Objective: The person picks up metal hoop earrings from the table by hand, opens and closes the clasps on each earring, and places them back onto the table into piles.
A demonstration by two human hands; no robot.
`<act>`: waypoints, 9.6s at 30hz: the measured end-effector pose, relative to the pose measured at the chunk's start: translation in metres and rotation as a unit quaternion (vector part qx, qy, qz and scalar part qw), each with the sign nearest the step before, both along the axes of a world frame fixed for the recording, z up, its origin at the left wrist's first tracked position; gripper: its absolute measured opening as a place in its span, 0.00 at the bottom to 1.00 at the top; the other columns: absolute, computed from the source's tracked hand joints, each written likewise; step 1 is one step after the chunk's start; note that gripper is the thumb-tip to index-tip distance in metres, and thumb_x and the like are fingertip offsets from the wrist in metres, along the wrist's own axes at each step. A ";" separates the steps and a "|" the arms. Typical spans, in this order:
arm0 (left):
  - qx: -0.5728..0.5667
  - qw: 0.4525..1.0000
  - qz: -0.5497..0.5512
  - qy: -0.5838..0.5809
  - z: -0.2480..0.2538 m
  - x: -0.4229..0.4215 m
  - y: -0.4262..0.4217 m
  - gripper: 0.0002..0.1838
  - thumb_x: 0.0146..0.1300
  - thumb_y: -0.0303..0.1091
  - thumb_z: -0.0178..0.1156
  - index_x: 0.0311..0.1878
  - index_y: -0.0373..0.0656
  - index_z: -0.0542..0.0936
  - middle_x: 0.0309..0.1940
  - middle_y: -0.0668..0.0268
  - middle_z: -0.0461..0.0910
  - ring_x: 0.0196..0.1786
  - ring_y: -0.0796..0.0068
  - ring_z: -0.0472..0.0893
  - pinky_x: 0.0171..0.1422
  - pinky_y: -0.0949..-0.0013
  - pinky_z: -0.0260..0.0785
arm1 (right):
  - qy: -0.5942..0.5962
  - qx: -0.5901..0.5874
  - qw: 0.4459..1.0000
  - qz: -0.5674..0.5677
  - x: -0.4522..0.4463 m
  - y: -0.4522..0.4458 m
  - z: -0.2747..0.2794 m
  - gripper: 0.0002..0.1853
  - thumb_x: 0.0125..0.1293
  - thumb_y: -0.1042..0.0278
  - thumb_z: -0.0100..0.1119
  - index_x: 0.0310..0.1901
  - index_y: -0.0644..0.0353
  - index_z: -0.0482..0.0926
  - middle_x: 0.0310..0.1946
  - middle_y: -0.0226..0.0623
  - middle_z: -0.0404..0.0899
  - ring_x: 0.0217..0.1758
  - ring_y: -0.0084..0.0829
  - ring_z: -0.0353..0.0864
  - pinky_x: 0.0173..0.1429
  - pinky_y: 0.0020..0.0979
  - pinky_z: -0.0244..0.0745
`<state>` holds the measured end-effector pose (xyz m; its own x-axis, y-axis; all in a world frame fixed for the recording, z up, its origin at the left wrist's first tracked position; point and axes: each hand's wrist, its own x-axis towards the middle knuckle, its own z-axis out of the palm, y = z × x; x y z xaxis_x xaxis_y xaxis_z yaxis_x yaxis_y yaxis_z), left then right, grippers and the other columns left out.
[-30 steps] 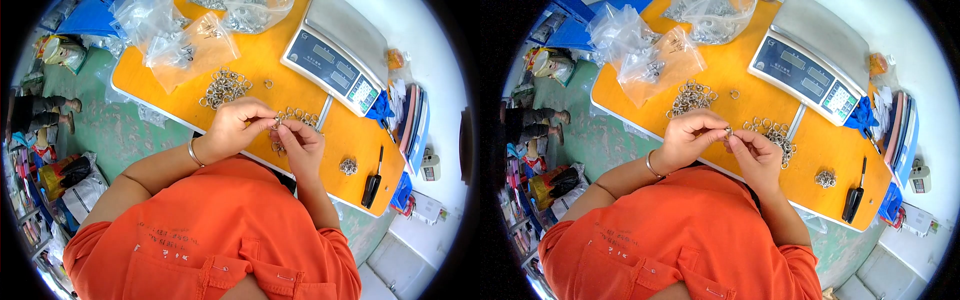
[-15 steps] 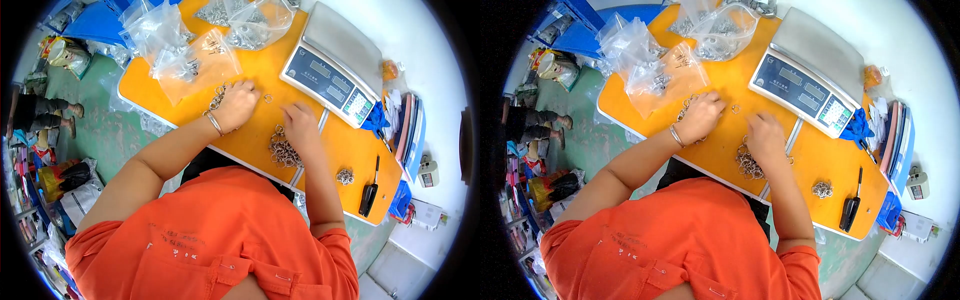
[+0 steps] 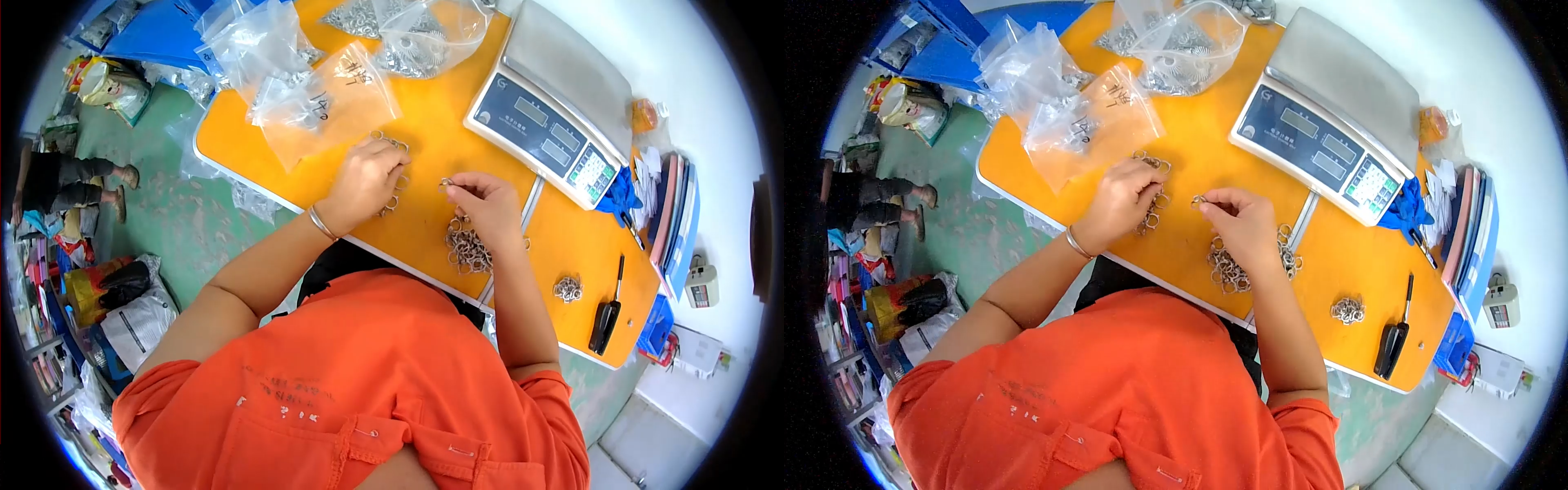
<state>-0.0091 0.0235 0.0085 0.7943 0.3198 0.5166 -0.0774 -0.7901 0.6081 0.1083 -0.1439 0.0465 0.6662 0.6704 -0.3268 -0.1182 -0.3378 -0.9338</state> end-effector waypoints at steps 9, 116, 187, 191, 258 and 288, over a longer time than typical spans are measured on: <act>-0.412 0.907 0.009 0.092 0.015 -0.015 -0.016 0.05 0.60 0.24 0.58 0.40 0.38 0.79 0.27 0.71 0.76 0.31 0.82 0.74 0.34 0.78 0.68 | 0.037 0.017 0.998 -0.037 -0.016 -0.016 0.022 0.07 0.57 0.76 0.63 0.37 0.68 0.80 0.24 0.31 0.79 0.25 0.17 0.76 0.30 0.18 0.72; -0.566 0.814 -0.082 0.097 0.033 -0.034 -0.013 0.07 0.59 0.20 0.58 0.42 0.35 0.77 0.33 0.66 0.79 0.34 0.81 0.79 0.39 0.78 0.73 | -0.335 0.113 0.932 0.075 -0.042 0.004 0.011 0.05 0.57 0.75 0.60 0.35 0.63 0.81 0.30 0.41 0.79 0.32 0.36 0.78 0.35 0.28 0.73; 0.035 0.996 -0.003 0.086 0.004 -0.011 -0.033 0.14 0.44 0.23 0.65 0.37 0.41 0.78 0.36 0.59 0.75 0.41 0.58 0.74 0.47 0.63 0.67 | -0.325 0.132 0.936 -0.020 -0.048 -0.031 0.014 0.05 0.52 0.79 0.65 0.31 0.64 0.79 0.31 0.38 0.79 0.28 0.27 0.79 0.31 0.23 0.74; 0.081 0.990 0.003 0.111 -0.011 -0.008 -0.027 0.10 0.44 0.25 0.65 0.33 0.41 0.78 0.34 0.61 0.75 0.39 0.60 0.74 0.46 0.64 0.65 | -0.310 0.129 0.942 -0.004 -0.049 -0.035 0.014 0.05 0.54 0.79 0.64 0.33 0.65 0.79 0.31 0.37 0.80 0.29 0.25 0.79 0.33 0.22 0.75; -0.060 0.992 0.012 0.108 0.003 -0.034 -0.013 0.05 0.54 0.22 0.61 0.35 0.37 0.78 0.31 0.62 0.77 0.34 0.67 0.78 0.36 0.71 0.70 | 0.182 0.134 0.974 -0.014 -0.030 -0.050 0.016 0.07 0.64 0.79 0.52 0.40 0.65 0.79 0.30 0.38 0.81 0.26 0.23 0.78 0.29 0.22 0.74; 0.082 0.988 0.065 0.116 -0.002 -0.014 -0.017 0.13 0.47 0.23 0.62 0.39 0.41 0.78 0.38 0.61 0.74 0.43 0.58 0.73 0.45 0.61 0.65 | 0.127 0.140 0.982 -0.014 -0.037 -0.046 0.012 0.06 0.62 0.81 0.53 0.39 0.67 0.79 0.31 0.38 0.80 0.30 0.24 0.78 0.32 0.24 0.74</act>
